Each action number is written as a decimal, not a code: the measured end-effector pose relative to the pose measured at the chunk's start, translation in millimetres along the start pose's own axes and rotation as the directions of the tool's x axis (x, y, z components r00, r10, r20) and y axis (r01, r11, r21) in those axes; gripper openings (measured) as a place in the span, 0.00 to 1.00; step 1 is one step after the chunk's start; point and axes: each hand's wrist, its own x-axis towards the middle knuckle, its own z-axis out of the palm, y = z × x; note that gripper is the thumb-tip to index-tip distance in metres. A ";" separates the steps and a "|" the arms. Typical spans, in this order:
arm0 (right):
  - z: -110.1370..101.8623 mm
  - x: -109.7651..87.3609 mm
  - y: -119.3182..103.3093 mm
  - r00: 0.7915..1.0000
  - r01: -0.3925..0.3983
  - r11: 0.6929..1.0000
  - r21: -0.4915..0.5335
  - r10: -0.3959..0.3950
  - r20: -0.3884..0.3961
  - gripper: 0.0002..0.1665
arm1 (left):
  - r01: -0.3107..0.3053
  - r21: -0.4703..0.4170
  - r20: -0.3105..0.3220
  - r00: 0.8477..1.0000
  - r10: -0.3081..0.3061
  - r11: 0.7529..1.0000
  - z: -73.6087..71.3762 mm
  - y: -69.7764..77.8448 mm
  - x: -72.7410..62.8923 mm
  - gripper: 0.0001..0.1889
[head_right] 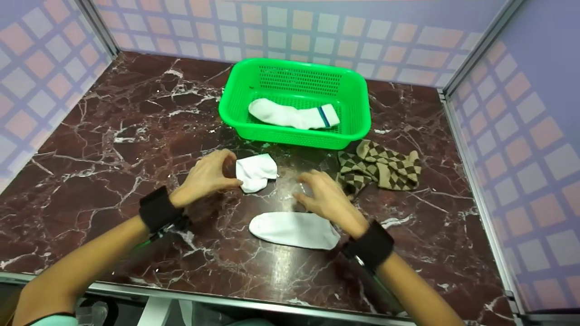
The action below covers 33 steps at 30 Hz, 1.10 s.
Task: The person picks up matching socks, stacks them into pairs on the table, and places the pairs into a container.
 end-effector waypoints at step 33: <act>57.7 102.2 -9.4 0.997 -0.019 0.982 -0.187 0.032 0.071 0.08 | 0.048 -0.085 0.022 0.999 -0.046 0.995 20.1 -5.3 25.7 0.34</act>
